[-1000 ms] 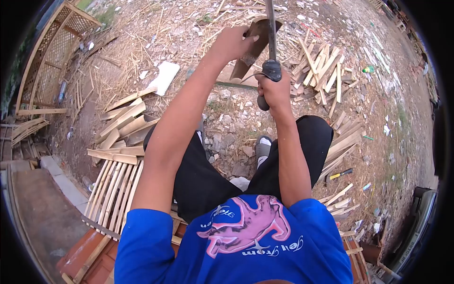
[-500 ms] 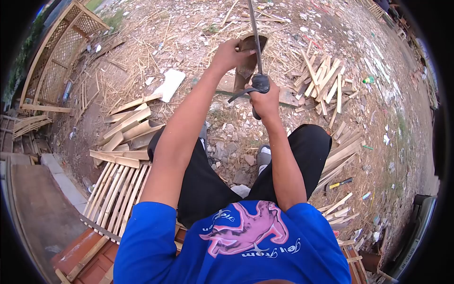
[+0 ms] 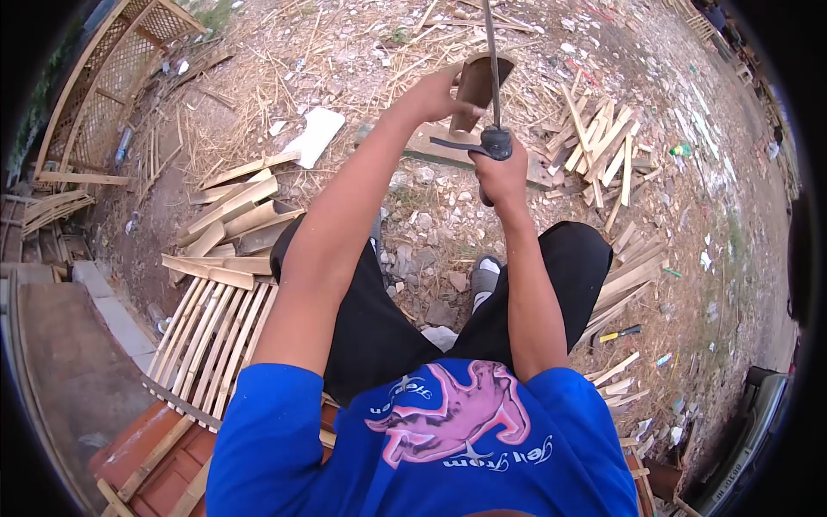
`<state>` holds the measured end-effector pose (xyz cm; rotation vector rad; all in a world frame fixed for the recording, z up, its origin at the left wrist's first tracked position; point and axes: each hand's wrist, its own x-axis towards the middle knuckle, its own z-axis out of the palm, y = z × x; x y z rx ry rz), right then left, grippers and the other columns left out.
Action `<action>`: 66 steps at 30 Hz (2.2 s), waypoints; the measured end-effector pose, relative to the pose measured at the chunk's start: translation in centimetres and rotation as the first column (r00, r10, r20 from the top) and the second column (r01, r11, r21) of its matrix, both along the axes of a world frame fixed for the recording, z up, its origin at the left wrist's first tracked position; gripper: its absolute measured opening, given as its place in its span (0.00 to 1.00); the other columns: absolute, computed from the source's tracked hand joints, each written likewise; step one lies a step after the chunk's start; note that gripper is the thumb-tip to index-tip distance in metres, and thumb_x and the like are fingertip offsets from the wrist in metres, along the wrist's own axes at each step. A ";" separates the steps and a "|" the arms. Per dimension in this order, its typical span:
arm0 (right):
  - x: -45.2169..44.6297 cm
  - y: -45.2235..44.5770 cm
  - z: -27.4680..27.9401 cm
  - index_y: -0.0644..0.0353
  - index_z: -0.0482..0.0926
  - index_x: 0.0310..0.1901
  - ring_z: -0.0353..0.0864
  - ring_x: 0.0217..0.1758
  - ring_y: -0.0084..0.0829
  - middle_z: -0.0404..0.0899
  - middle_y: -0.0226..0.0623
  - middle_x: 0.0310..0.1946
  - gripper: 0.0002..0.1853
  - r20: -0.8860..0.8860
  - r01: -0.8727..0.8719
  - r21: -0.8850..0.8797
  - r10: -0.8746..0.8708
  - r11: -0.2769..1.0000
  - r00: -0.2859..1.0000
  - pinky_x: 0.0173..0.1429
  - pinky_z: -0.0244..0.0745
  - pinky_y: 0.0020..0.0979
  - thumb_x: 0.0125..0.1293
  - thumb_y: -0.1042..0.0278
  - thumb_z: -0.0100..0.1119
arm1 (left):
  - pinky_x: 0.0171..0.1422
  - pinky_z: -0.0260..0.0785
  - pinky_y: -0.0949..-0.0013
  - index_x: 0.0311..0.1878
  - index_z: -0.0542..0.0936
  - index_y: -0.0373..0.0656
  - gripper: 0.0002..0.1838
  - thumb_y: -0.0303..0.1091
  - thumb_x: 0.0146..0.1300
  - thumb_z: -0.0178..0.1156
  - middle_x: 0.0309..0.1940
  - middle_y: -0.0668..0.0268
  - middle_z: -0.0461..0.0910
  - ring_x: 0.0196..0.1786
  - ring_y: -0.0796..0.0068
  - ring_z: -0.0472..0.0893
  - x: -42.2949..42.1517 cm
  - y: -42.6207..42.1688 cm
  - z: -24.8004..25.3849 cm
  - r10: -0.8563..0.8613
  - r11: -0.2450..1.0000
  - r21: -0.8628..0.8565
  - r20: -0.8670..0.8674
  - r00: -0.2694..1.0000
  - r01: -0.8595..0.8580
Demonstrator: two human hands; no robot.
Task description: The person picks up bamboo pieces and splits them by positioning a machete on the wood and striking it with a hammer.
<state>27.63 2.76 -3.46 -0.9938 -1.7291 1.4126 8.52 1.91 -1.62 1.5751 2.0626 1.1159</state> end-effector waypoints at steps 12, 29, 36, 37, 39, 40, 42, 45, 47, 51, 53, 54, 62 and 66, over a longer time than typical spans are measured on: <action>0.7 -1.7 4.2 0.64 0.80 0.40 0.79 0.31 0.27 0.82 0.36 0.30 0.18 0.041 0.003 -0.039 -0.002 0.999 0.999 0.39 0.73 0.31 0.52 0.63 0.72 | 0.52 0.78 0.62 0.56 0.80 0.37 0.30 0.44 0.53 0.75 0.47 0.54 0.85 0.50 0.62 0.85 -0.9 0.3 1.2 0.034 0.999 0.030 0.200 0.979 -0.041; -1.1 -0.7 1.9 0.64 0.77 0.38 0.75 0.27 0.21 0.79 0.32 0.27 0.13 -0.145 0.034 -0.001 -0.034 0.999 0.989 0.34 0.70 0.27 0.53 0.71 0.69 | 0.49 0.76 0.63 0.51 0.84 0.41 0.20 0.45 0.62 0.68 0.44 0.55 0.86 0.46 0.64 0.86 0.3 1.2 2.5 0.120 0.980 0.165 -0.041 0.992 -0.112; 1.4 -1.1 9.0 0.64 0.77 0.38 0.76 0.30 0.19 0.81 0.31 0.29 0.14 -0.259 -0.029 0.009 0.030 1.000 0.965 0.37 0.71 0.24 0.54 0.70 0.71 | 0.56 0.75 0.60 0.53 0.83 0.43 0.25 0.48 0.58 0.70 0.47 0.54 0.85 0.50 0.57 0.85 2.4 0.1 8.6 -0.057 0.945 0.324 0.011 0.998 0.051; 1.0 -0.7 7.2 0.63 0.77 0.36 0.76 0.30 0.19 0.81 0.30 0.28 0.13 -0.279 -0.022 -0.022 0.015 1.000 0.960 0.37 0.71 0.25 0.52 0.71 0.70 | 0.58 0.75 0.59 0.54 0.82 0.43 0.27 0.49 0.55 0.72 0.49 0.54 0.84 0.51 0.54 0.84 2.2 0.4 8.1 -0.113 0.930 0.358 0.062 0.992 0.084; 0.1 0.9 1.3 0.64 0.79 0.39 0.79 0.32 0.26 0.82 0.34 0.30 0.15 -0.041 0.022 -0.020 -0.022 1.000 0.999 0.41 0.74 0.30 0.50 0.71 0.70 | 0.61 0.74 0.59 0.64 0.75 0.46 0.35 0.54 0.56 0.71 0.59 0.54 0.79 0.58 0.53 0.81 0.3 -0.1 2.9 -0.026 0.999 -0.030 -0.155 0.988 0.022; -0.4 1.3 -0.5 0.65 0.80 0.41 0.81 0.33 0.28 0.83 0.36 0.31 0.16 0.073 0.042 -0.026 -0.040 0.999 0.997 0.43 0.74 0.31 0.49 0.70 0.70 | 0.62 0.74 0.59 0.68 0.72 0.48 0.39 0.56 0.57 0.70 0.64 0.54 0.76 0.61 0.53 0.79 -0.8 -0.5 0.3 -0.013 0.978 -0.202 -0.279 0.960 -0.045; -0.8 1.3 -1.6 0.65 0.81 0.42 0.83 0.37 0.32 0.84 0.41 0.34 0.18 0.111 0.070 0.083 -0.079 0.994 0.991 0.45 0.75 0.32 0.49 0.68 0.71 | 0.65 0.71 0.57 0.71 0.67 0.48 0.45 0.56 0.53 0.73 0.66 0.53 0.72 0.64 0.52 0.76 -3.5 -1.1 -1.4 -0.002 0.940 -0.333 -0.229 0.973 -0.076; -0.7 0.3 -1.4 0.65 0.81 0.41 0.83 0.35 0.32 0.84 0.41 0.33 0.19 0.081 0.039 0.057 -0.044 0.998 0.996 0.44 0.75 0.32 0.48 0.67 0.71 | 0.65 0.71 0.57 0.70 0.69 0.47 0.43 0.53 0.54 0.72 0.64 0.53 0.75 0.63 0.51 0.77 -4.2 -2.9 1.7 -0.064 0.929 -0.369 -0.098 0.993 0.024; -0.6 -0.4 -0.7 0.66 0.81 0.42 0.83 0.34 0.32 0.85 0.40 0.32 0.19 0.102 0.038 0.068 -0.045 0.997 0.994 0.43 0.75 0.32 0.49 0.67 0.71 | 0.65 0.71 0.57 0.71 0.68 0.47 0.42 0.51 0.55 0.71 0.64 0.53 0.75 0.62 0.52 0.77 -4.1 -3.2 1.2 -0.093 0.911 -0.411 -0.116 0.989 0.037; -1.2 0.0 1.1 0.65 0.80 0.42 0.81 0.33 0.28 0.84 0.38 0.32 0.18 0.009 0.085 0.025 -0.085 0.996 0.996 0.42 0.75 0.30 0.51 0.66 0.71 | 0.66 0.71 0.56 0.74 0.63 0.52 0.42 0.48 0.58 0.69 0.63 0.53 0.75 0.63 0.51 0.77 -3.4 -2.6 0.8 -0.198 0.914 -0.390 -0.183 0.963 0.114; -0.8 -0.1 5.0 0.66 0.79 0.39 0.77 0.29 0.22 0.81 0.34 0.28 0.14 -0.136 0.068 0.009 -0.066 0.998 0.989 0.35 0.72 0.27 0.55 0.68 0.71 | 0.64 0.72 0.56 0.74 0.63 0.53 0.40 0.45 0.60 0.68 0.64 0.53 0.75 0.62 0.52 0.77 -3.1 -2.3 1.7 -0.157 0.931 -0.352 -0.153 0.976 0.095; -0.5 -0.3 7.1 0.64 0.77 0.35 0.72 0.21 0.18 0.77 0.30 0.22 0.12 -0.208 0.038 -0.081 -0.054 0.996 0.977 0.25 0.66 0.24 0.56 0.69 0.72 | 0.64 0.73 0.56 0.74 0.63 0.53 0.39 0.45 0.60 0.67 0.64 0.53 0.74 0.62 0.53 0.78 -3.5 -2.0 1.7 -0.144 0.937 -0.338 -0.129 0.981 0.093; -2.6 4.2 0.7 0.64 0.76 0.35 0.71 0.16 0.20 0.75 0.30 0.19 0.08 -0.116 0.071 -0.084 -0.081 0.994 0.990 0.21 0.64 0.27 0.55 0.76 0.67 | 0.63 0.73 0.57 0.74 0.62 0.51 0.39 0.45 0.62 0.65 0.65 0.53 0.74 0.62 0.54 0.78 -4.8 -4.1 0.9 -0.078 0.915 -0.404 -0.186 0.979 -0.004; -2.9 4.8 2.0 0.65 0.77 0.34 0.73 0.17 0.23 0.77 0.33 0.21 0.08 -0.031 0.047 -0.149 -0.052 0.988 0.998 0.22 0.68 0.28 0.53 0.74 0.65 | 0.65 0.72 0.58 0.74 0.62 0.47 0.38 0.45 0.63 0.64 0.65 0.51 0.73 0.63 0.54 0.77 -5.1 -4.8 1.8 -0.093 0.905 -0.426 -0.210 0.973 -0.006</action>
